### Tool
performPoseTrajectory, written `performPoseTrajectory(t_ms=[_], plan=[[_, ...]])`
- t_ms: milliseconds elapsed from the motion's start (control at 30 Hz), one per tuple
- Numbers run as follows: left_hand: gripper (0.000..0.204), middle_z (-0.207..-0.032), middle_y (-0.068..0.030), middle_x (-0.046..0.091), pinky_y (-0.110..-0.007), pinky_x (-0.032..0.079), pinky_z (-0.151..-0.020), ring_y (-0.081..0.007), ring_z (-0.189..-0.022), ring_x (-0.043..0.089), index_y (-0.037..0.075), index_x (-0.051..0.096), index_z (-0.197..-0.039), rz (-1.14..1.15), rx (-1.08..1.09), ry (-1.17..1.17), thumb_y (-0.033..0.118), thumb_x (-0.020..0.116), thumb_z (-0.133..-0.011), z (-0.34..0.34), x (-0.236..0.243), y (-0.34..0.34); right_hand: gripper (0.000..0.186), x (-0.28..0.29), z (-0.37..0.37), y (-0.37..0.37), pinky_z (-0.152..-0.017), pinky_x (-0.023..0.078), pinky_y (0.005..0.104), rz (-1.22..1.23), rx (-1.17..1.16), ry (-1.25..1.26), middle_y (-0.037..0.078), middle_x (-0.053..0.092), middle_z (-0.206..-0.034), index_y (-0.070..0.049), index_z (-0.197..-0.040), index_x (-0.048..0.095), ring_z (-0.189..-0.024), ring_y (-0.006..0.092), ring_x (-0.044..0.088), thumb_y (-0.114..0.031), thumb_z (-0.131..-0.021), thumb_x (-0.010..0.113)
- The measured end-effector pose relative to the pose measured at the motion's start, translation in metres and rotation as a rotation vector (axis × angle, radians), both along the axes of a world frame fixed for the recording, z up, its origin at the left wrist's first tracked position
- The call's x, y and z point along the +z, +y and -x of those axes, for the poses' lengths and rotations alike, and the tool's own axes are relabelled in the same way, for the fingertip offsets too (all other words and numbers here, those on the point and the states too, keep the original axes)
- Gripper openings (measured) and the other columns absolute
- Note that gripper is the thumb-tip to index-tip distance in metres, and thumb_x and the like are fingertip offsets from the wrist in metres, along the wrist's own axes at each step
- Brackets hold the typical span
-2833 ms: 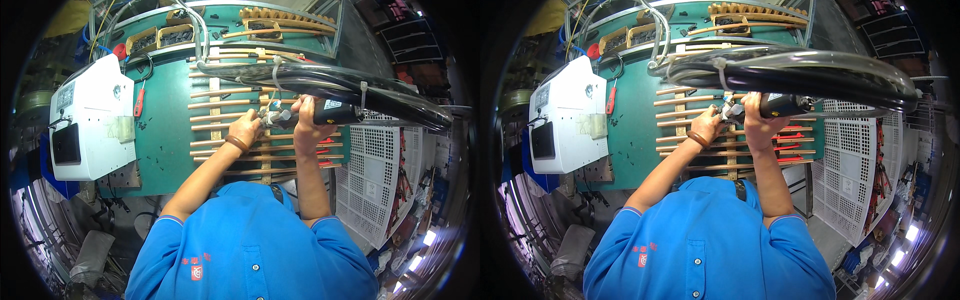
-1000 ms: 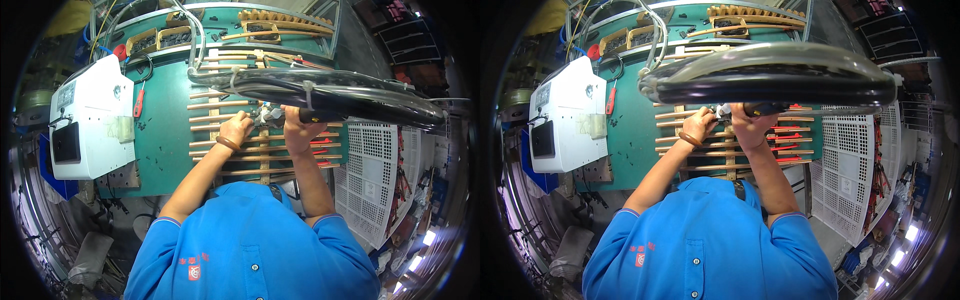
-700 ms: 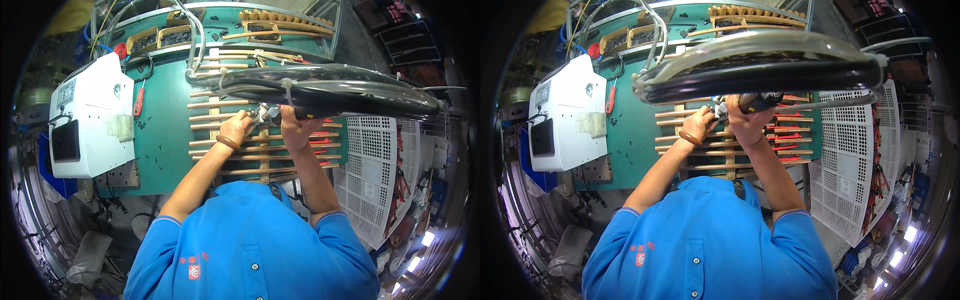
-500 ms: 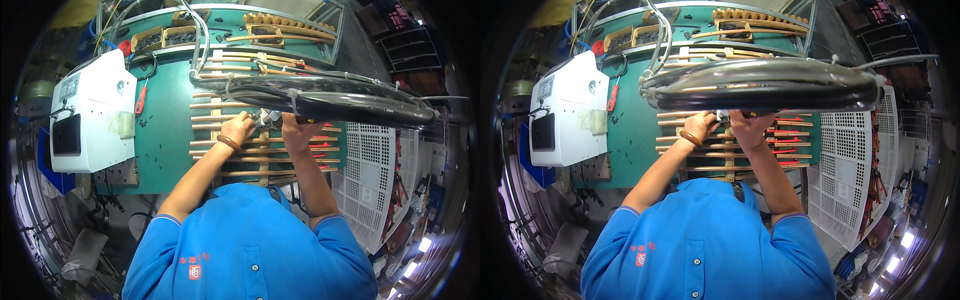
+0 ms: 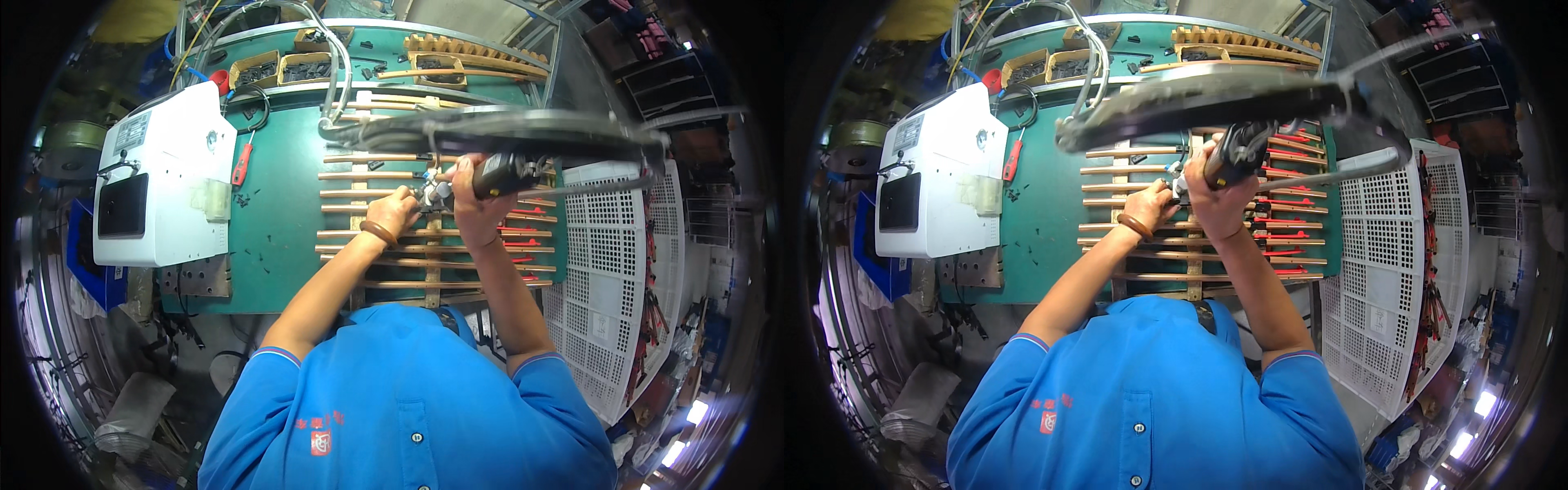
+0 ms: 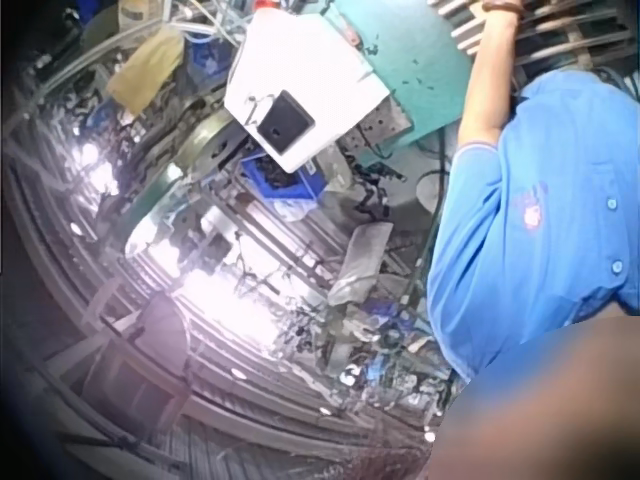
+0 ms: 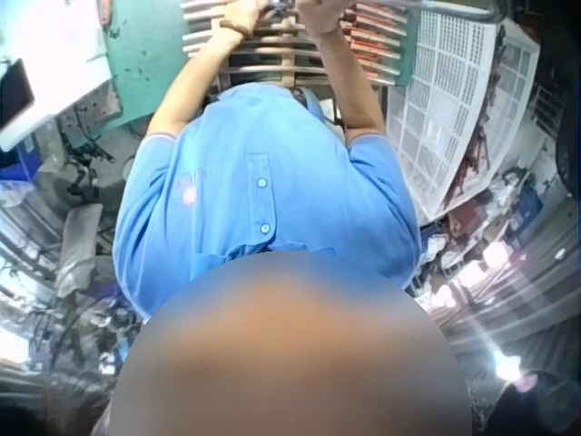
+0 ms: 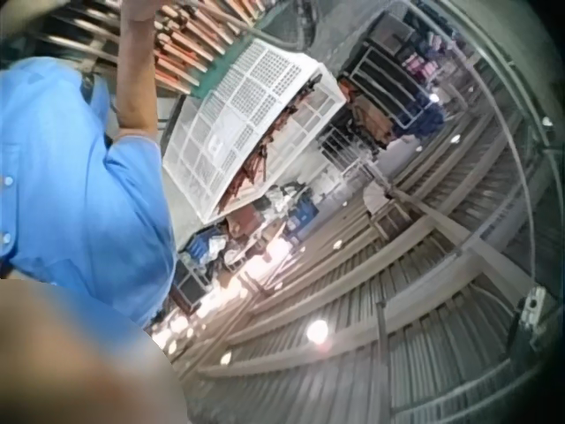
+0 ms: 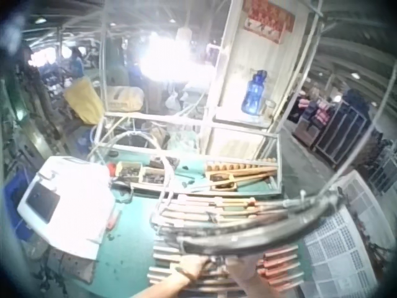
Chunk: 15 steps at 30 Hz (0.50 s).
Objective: The person uses a soldering iron to apply solder to small components placed on a wooden jig. They repeatedly pick up components, position them, and solder them in place, working methodically across the jig.
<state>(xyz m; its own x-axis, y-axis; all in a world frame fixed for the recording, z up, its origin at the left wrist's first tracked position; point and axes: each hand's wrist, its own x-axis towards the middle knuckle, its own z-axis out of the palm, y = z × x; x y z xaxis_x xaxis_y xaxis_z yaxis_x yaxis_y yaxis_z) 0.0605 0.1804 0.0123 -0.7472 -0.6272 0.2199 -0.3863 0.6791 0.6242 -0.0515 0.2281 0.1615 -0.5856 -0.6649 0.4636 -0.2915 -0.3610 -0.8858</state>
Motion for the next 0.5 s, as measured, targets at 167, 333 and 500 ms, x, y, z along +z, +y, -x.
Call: performPoseTrajectory(t_ms=[167,333,500], plan=[[0.017,-0.089,-0.0045,0.056,-0.038,0.053,-0.060,-0.0278,-0.075,0.062,0.012,0.064,-0.083,-0.015,0.002,0.049,0.022,0.073,-0.073,0.000,-0.001,0.004,0.017,0.017,-0.007,-0.016,-0.059,0.049,0.0224,0.086,0.017,-0.087,0.003,0.059,-0.076,0.001,-0.093,0.053,-0.065,0.0076,0.057,0.008,-0.079,0.062],[0.017,-0.090,-0.0043,0.056,-0.039,0.053,-0.060,-0.0285,-0.075,0.062,0.013,0.064,-0.084,-0.028,0.004,0.023,0.023,0.072,-0.074,-0.001,-0.001,0.004,0.017,0.004,-0.003,-0.014,-0.057,0.045,0.0204,0.086,-0.042,-0.043,0.000,0.056,-0.070,0.000,-0.088,0.053,-0.060,0.0045,0.051,0.005,-0.077,0.065],[0.014,-0.091,-0.0035,0.055,-0.040,0.052,-0.060,-0.0279,-0.074,0.062,0.014,0.062,-0.083,-0.028,-0.008,0.042,0.021,0.070,-0.075,-0.002,-0.001,0.004,0.032,-0.001,0.003,-0.010,-0.061,0.051,0.0231,-0.046,0.005,0.076,0.003,0.053,-0.089,-0.001,-0.109,0.045,-0.067,0.0082,0.055,0.012,-0.082,0.057]])
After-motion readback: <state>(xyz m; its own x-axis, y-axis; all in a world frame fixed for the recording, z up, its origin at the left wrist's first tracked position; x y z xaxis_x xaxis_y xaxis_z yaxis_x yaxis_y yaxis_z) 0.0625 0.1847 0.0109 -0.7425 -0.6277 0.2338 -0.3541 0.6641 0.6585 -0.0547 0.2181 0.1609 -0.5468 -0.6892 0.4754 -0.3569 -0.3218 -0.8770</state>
